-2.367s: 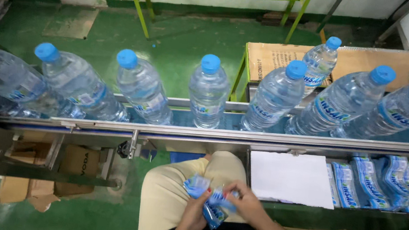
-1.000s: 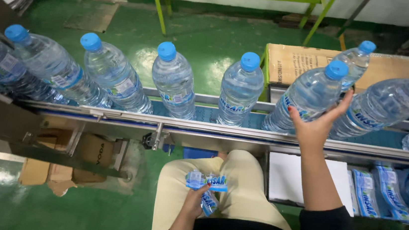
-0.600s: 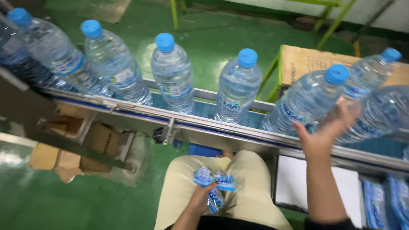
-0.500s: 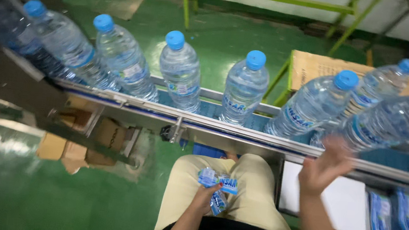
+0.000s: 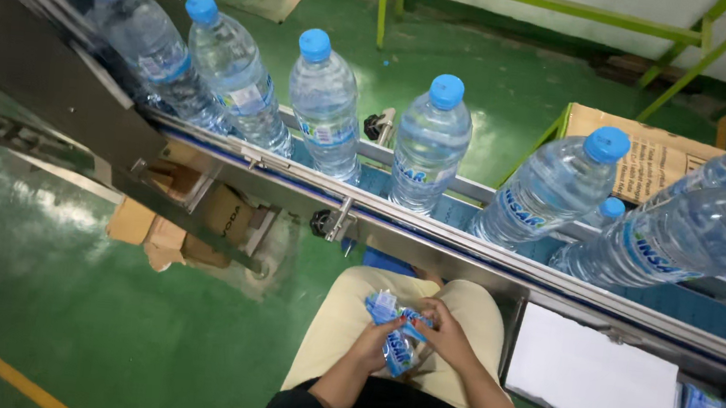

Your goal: The person sits in front of a conveyor belt carrying water bottles. They pick up labels from their lap and apply them to the bottles as they move along the belt.

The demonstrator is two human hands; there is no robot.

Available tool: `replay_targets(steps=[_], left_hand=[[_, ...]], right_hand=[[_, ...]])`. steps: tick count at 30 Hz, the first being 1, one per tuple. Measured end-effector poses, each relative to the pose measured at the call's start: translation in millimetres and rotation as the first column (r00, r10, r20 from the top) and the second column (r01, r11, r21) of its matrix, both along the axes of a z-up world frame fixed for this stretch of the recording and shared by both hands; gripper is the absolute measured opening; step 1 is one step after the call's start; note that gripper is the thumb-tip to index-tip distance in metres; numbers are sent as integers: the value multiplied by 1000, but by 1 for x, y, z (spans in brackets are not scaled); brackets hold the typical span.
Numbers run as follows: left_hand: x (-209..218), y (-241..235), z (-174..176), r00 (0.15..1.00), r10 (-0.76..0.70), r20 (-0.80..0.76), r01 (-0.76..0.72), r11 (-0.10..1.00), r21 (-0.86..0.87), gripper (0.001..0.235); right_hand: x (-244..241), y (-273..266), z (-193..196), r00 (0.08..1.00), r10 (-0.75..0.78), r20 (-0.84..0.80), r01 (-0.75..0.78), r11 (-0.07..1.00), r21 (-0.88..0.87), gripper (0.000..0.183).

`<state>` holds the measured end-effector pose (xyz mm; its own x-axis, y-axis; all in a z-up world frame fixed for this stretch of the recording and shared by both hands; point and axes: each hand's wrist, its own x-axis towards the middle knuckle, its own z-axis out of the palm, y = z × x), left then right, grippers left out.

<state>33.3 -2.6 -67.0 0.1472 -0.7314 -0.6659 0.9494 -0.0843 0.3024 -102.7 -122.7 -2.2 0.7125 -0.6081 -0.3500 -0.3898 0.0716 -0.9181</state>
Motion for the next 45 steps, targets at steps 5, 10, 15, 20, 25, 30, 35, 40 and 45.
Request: replay_targets(steps=[5, 10, 15, 20, 25, 30, 35, 40, 45], left_hand=[[-19, -3, -15, 999, -24, 27, 25, 998, -64, 22], [-24, -6, -7, 1000, -26, 8, 27, 993, -113, 24], [-22, -4, 12, 996, -48, -69, 39, 989, -139, 39], [-26, -6, -39, 997, -18, 73, 23, 998, -62, 28], [-22, 9, -35, 989, 25, 147, -36, 997, 71, 31], [-17, 15, -22, 987, 69, 146, -79, 995, 68, 36], [-15, 20, -26, 986, 85, 143, -93, 994, 53, 30], [-7, 31, -14, 981, 104, 164, -115, 991, 61, 25], [-5, 36, -16, 977, 111, 181, -126, 989, 75, 26]], right_hand=[[-5, -7, -14, 973, -132, 191, 84, 967, 243, 56], [-8, -11, -6, 946, -239, 217, 122, 887, 444, 49], [-5, -12, -6, 946, -241, 218, 115, 876, 468, 43], [-3, -9, -14, 917, -251, 311, 105, 903, 417, 50], [-2, -8, -27, 898, -286, 336, 142, 908, 393, 57], [2, -5, -17, 897, -287, 337, 144, 909, 391, 54], [1, -4, -18, 898, -289, 333, 147, 908, 393, 51], [2, -4, -22, 892, -296, 343, 150, 907, 393, 45], [9, 6, 25, 904, -298, 308, 164, 905, 393, 47]])
